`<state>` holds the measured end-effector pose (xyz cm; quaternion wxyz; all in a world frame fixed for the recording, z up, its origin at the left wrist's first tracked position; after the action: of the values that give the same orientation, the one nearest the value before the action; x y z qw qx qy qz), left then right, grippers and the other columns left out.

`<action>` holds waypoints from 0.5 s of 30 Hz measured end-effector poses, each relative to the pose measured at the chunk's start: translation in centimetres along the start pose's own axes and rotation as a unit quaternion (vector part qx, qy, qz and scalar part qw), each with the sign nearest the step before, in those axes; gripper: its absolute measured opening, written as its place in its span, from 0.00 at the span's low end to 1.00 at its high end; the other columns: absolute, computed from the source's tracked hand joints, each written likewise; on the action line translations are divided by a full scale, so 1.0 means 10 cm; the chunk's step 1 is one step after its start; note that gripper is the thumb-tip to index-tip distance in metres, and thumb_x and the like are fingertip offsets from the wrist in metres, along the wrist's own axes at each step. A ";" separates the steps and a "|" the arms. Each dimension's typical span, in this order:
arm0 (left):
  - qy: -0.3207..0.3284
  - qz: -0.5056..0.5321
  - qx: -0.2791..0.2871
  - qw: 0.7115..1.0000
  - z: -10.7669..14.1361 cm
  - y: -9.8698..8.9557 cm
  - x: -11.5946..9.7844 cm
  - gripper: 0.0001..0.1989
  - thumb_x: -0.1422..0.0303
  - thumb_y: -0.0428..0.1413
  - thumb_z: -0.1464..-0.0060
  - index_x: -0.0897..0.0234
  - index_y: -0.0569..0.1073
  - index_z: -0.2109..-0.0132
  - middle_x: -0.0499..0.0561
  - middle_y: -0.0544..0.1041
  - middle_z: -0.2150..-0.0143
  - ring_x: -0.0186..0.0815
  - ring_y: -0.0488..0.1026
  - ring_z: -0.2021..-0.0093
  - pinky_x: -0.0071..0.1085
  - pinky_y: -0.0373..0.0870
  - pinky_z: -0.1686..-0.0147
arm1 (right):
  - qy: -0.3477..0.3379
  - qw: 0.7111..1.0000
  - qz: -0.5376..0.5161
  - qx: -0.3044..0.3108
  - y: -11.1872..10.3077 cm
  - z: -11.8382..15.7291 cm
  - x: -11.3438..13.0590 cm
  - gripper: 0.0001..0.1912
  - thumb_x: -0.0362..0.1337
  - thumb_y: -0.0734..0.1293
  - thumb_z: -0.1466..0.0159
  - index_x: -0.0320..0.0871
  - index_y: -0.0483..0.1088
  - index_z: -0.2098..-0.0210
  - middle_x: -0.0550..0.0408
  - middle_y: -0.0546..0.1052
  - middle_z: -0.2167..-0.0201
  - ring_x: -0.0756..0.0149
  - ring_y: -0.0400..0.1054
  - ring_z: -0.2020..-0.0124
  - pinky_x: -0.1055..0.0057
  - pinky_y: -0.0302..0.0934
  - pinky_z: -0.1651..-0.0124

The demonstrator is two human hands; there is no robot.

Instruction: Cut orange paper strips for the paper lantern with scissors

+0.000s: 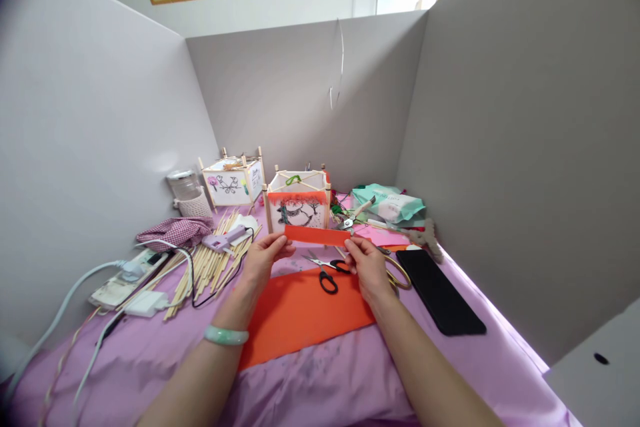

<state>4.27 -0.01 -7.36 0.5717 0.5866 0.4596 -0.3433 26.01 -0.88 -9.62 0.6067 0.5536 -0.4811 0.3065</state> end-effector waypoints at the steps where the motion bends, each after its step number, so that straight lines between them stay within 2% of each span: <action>1: 0.002 -0.001 -0.002 1.000 0.00 0.00 0.00 0.18 0.64 0.65 0.64 0.72 0.75 0.66 0.53 0.77 0.74 0.38 0.76 0.74 0.34 0.73 0.68 | -0.003 1.000 0.002 0.000 0.00 0.00 0.00 0.18 0.45 0.74 0.56 0.41 0.69 0.71 0.61 0.69 0.80 0.76 0.58 0.82 0.81 0.45 0.85; 4: 0.006 -0.003 -0.009 1.000 -0.01 -0.01 0.01 0.17 0.64 0.65 0.65 0.73 0.75 0.67 0.53 0.77 0.75 0.37 0.76 0.75 0.34 0.73 0.68 | -0.016 1.000 0.011 0.003 0.01 0.01 0.02 0.18 0.45 0.74 0.55 0.41 0.69 0.71 0.60 0.70 0.78 0.76 0.58 0.82 0.81 0.45 0.85; 8: 0.004 0.006 -0.020 1.000 -0.02 -0.02 -0.03 0.18 0.66 0.65 0.65 0.73 0.73 0.67 0.53 0.76 0.76 0.36 0.75 0.76 0.33 0.73 0.69 | -0.043 0.998 0.043 0.010 0.06 0.01 0.10 0.18 0.47 0.73 0.54 0.40 0.69 0.72 0.60 0.68 0.82 0.76 0.56 0.83 0.79 0.46 0.84; 15: 0.045 0.011 -0.037 0.998 -0.14 0.05 -0.35 0.14 0.69 0.63 0.62 0.71 0.70 0.67 0.52 0.76 0.77 0.36 0.75 0.75 0.34 0.73 0.67 | -0.090 0.994 0.049 0.032 0.28 -0.14 0.39 0.17 0.46 0.72 0.53 0.41 0.70 0.70 0.61 0.67 0.84 0.75 0.56 0.83 0.79 0.47 0.83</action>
<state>3.41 0.94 -3.81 0.5752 0.5850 0.4908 -0.2932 25.13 0.40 -4.89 0.5266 0.5742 -0.5504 0.3000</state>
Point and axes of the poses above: each hand's wrist, its own z-axis away from the middle knuckle, its own y-axis out of the palm, x = y × z, the point moved 3 cm from there along -z, towards the middle knuckle
